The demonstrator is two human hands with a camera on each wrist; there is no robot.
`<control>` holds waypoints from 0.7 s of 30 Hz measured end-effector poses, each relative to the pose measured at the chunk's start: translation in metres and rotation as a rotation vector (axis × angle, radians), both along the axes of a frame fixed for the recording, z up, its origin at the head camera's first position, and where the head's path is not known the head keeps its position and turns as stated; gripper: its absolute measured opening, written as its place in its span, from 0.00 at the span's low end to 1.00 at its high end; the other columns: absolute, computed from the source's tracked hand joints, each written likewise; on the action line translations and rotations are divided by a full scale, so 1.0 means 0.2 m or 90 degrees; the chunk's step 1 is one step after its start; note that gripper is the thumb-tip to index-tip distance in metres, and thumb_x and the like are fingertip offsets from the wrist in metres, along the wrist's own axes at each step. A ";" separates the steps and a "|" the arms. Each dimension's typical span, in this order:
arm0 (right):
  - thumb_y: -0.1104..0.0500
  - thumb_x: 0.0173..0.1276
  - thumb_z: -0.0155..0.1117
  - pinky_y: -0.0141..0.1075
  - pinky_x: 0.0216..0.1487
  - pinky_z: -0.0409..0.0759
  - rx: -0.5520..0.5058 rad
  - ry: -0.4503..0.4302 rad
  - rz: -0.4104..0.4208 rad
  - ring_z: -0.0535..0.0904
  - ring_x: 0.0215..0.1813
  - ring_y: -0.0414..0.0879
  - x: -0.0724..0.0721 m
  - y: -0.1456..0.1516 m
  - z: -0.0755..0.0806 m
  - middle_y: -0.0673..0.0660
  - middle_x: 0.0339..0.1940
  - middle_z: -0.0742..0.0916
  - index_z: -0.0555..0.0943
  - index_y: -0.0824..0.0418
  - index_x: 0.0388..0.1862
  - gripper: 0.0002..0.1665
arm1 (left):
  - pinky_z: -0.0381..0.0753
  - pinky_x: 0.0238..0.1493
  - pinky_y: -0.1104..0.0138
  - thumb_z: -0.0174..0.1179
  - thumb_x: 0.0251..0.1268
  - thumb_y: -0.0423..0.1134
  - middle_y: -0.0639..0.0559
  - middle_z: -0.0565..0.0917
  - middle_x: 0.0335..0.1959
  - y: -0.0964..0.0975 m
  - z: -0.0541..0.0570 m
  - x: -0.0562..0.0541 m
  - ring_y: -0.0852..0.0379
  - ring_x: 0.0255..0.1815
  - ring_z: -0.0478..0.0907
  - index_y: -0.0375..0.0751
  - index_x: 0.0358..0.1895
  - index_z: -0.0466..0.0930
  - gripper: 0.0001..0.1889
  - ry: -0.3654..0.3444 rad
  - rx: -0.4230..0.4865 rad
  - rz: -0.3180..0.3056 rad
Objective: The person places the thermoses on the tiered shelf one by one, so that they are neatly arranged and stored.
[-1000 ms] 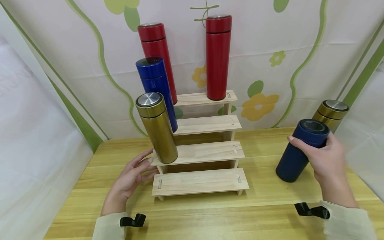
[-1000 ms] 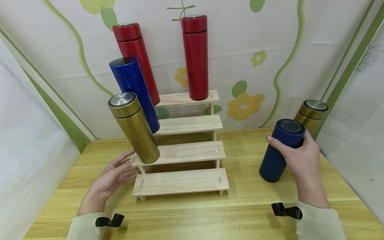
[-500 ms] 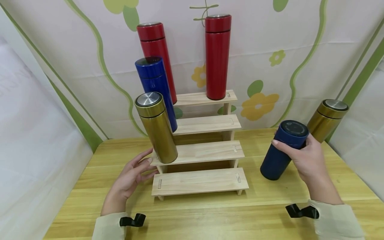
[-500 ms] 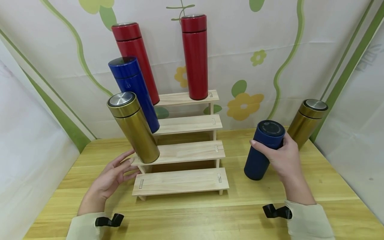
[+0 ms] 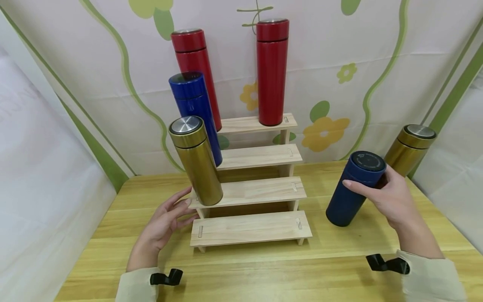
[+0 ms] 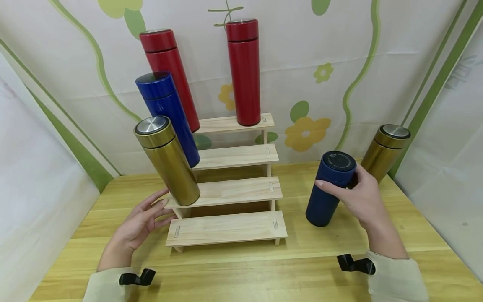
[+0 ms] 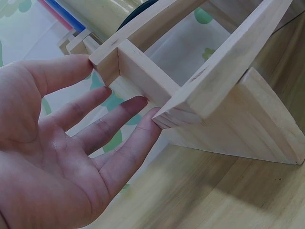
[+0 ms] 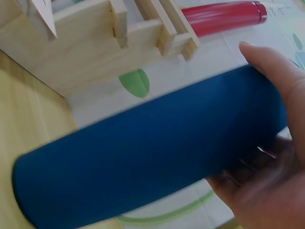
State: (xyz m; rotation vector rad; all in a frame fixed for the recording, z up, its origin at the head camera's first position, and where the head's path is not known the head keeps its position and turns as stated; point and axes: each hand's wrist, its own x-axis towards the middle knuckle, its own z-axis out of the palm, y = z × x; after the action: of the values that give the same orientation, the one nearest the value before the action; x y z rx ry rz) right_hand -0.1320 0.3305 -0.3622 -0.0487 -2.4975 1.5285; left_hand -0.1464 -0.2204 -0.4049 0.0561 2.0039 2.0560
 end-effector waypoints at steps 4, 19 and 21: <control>0.56 0.71 0.78 0.18 0.47 0.83 0.019 0.012 0.016 0.83 0.50 0.26 0.02 0.04 0.01 0.31 0.54 0.84 0.72 0.45 0.75 0.38 | 0.89 0.63 0.62 0.55 0.87 0.43 0.57 0.83 0.64 0.00 0.00 0.00 0.58 0.56 0.87 0.41 0.87 0.55 0.34 0.002 0.001 -0.005; 0.50 0.72 0.79 0.17 0.46 0.82 0.044 -0.008 -0.004 0.83 0.49 0.26 0.02 0.03 0.02 0.32 0.53 0.83 0.72 0.53 0.79 0.41 | 0.89 0.63 0.62 0.55 0.87 0.43 0.57 0.83 0.65 0.00 0.00 0.00 0.58 0.56 0.88 0.42 0.87 0.55 0.34 0.007 -0.002 -0.006; 0.49 0.71 0.79 0.17 0.46 0.81 0.045 -0.011 -0.012 0.83 0.49 0.26 0.02 0.02 0.02 0.31 0.52 0.83 0.72 0.54 0.80 0.42 | 0.89 0.64 0.62 0.55 0.87 0.44 0.55 0.82 0.67 0.00 0.00 0.00 0.58 0.57 0.88 0.42 0.87 0.56 0.34 0.005 -0.005 -0.004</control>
State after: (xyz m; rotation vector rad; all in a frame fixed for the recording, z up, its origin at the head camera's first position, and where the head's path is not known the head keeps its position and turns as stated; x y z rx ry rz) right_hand -0.1276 0.3353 -0.3579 -0.0747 -2.5547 1.4368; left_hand -0.1460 -0.2208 -0.4046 0.0689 2.0138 2.0470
